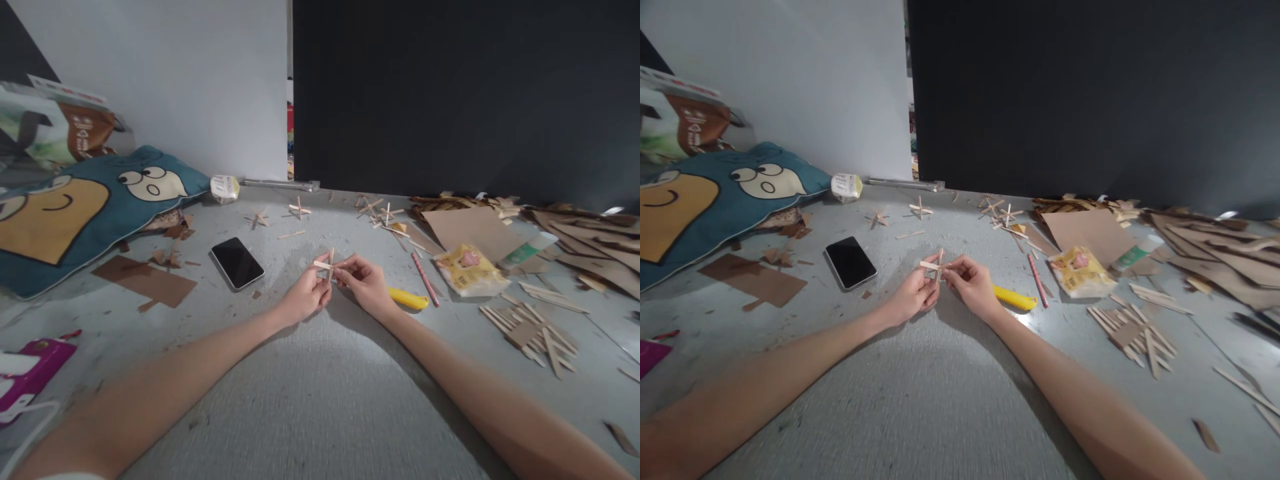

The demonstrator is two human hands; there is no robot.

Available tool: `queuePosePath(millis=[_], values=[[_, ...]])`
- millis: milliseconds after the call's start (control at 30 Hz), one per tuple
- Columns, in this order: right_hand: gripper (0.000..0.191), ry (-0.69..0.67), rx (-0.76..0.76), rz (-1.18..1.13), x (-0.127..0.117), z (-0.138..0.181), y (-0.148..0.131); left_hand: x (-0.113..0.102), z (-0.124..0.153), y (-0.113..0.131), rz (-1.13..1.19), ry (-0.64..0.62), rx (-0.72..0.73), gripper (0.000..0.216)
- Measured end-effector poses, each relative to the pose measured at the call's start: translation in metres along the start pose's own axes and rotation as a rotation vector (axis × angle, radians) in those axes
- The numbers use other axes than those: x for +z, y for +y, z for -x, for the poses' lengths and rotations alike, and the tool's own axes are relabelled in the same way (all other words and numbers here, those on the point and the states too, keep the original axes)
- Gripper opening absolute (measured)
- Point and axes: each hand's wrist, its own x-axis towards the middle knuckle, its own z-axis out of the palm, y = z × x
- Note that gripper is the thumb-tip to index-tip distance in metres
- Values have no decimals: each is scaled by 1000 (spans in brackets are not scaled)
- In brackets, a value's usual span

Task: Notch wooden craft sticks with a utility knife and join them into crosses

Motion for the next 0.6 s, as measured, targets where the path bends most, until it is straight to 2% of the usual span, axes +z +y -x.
queuePosePath(millis=[167,433,600], values=[[34,26,-20,10,2,3,0,3,3,3,-47,0,10,70],[35,16,-19,2,1,3,1,14,7,20,12,94,2,62],[33,34,-16,-7,1,4,2,14,7,16,26,104,-18,62]])
